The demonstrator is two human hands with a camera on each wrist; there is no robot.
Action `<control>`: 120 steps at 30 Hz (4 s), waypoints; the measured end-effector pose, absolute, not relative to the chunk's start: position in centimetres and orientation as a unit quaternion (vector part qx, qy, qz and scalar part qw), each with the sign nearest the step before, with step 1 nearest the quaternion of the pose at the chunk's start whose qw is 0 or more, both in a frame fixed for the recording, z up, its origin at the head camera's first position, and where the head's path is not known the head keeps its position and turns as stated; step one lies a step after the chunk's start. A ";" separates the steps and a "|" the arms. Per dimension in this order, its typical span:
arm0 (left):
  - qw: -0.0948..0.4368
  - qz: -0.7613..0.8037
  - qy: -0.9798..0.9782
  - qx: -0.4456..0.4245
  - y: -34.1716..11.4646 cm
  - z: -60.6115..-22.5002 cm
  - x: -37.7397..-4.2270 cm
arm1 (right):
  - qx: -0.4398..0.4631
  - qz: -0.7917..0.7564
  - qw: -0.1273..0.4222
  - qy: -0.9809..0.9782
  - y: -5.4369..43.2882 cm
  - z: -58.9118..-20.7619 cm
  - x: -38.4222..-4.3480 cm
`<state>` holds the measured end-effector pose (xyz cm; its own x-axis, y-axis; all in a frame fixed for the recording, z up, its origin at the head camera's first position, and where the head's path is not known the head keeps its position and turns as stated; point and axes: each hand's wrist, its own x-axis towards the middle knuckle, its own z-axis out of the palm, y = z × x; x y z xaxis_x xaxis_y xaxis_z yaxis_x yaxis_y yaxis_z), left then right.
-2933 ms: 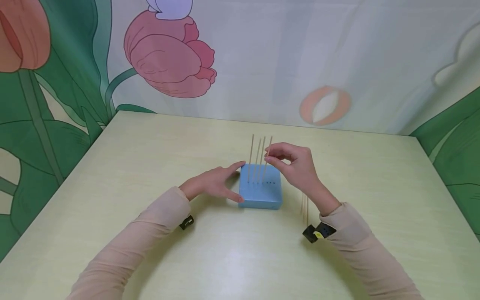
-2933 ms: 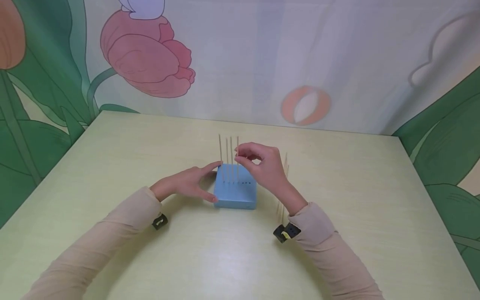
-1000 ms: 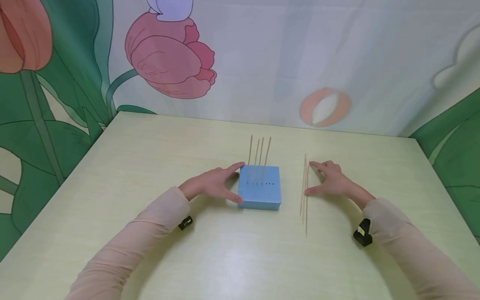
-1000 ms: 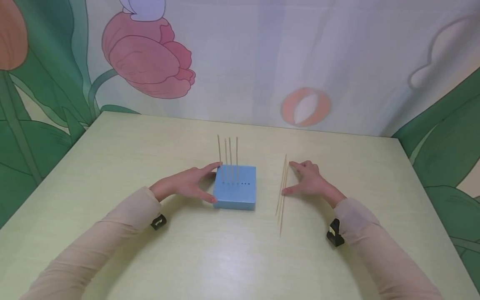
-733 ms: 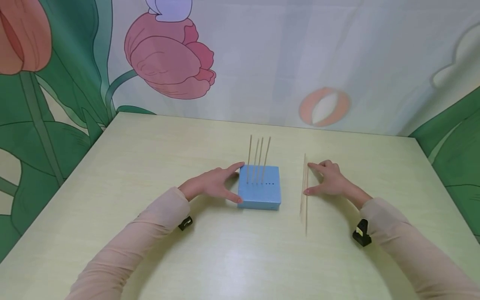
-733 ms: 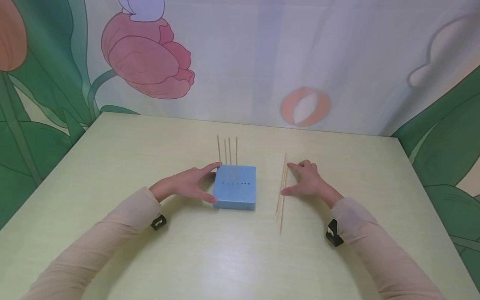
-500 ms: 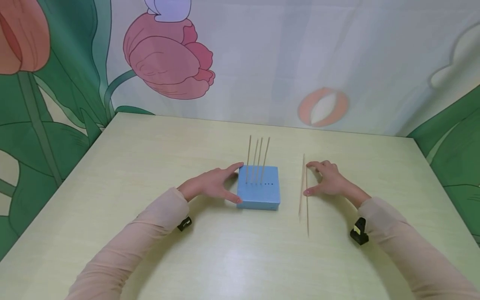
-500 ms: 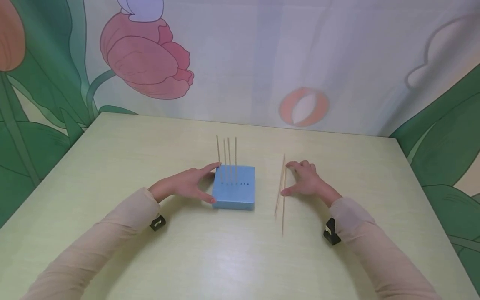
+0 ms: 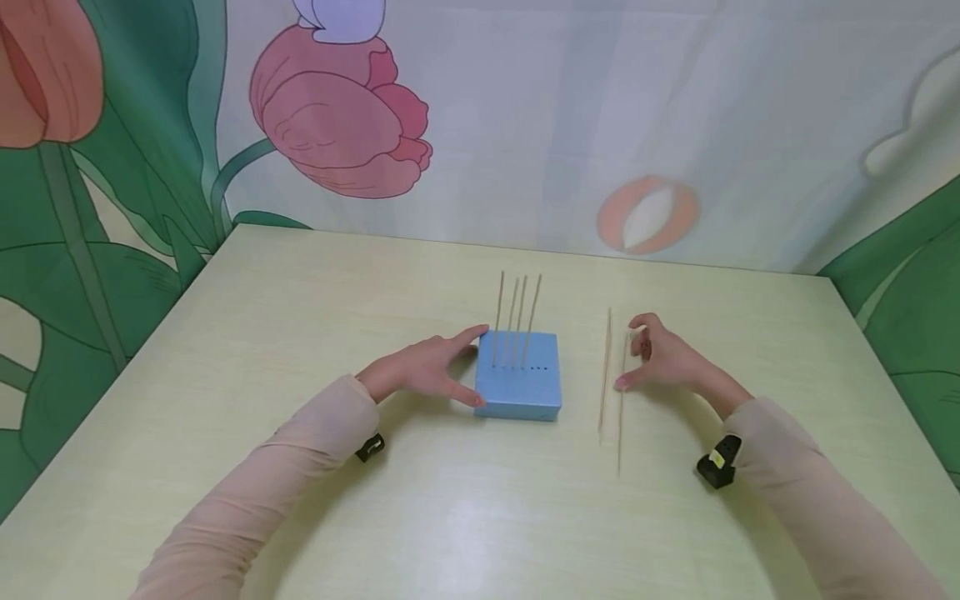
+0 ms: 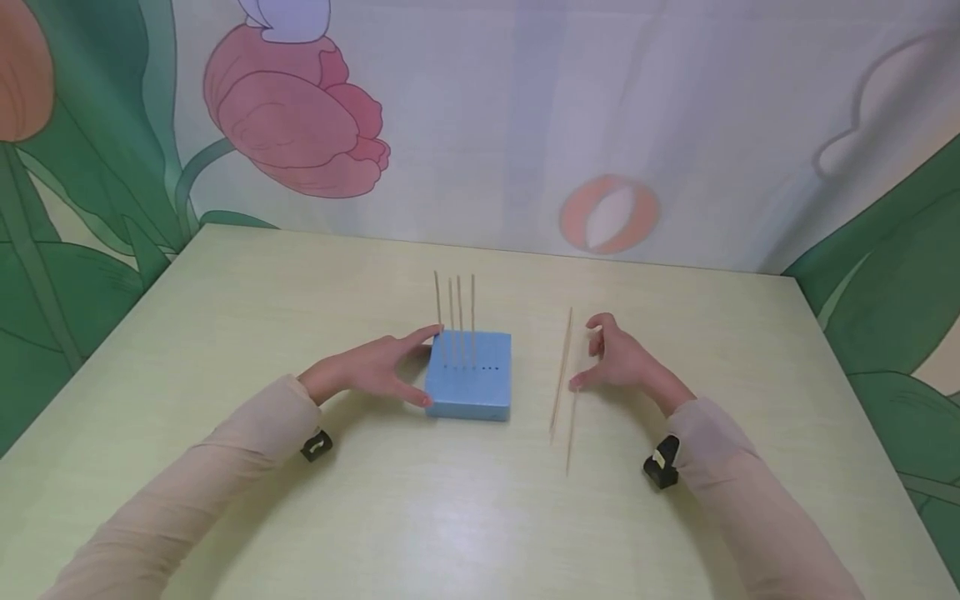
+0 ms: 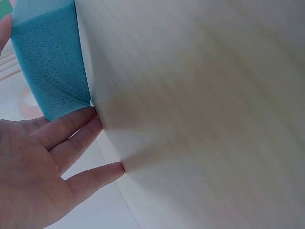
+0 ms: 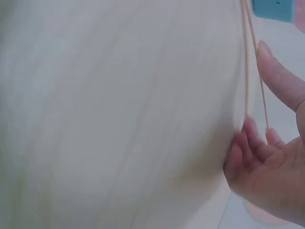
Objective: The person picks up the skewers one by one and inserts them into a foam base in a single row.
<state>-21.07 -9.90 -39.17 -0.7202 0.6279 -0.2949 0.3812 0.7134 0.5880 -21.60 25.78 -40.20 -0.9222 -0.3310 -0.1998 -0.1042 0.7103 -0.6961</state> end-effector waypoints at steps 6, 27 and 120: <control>0.249 0.254 0.892 0.279 -9.8 -39.1 -21.1 | -0.098 -0.496 0.171 0.846 26.2 -39.6 -21.1; 0.249 0.250 0.894 0.277 -9.8 -39.2 -21.1 | -0.124 -0.564 -0.010 0.816 24.8 -36.4 -19.3; 0.252 0.236 0.890 0.296 -9.8 -38.9 -21.1 | -0.208 -0.501 -0.144 0.828 17.1 -36.2 -18.9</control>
<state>-21.10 -9.84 -38.89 -0.6971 0.6467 -0.3094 0.4084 0.7130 0.5700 -18.90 17.07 -36.16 -0.8717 -0.1998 0.4475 -0.4891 0.4113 -0.7691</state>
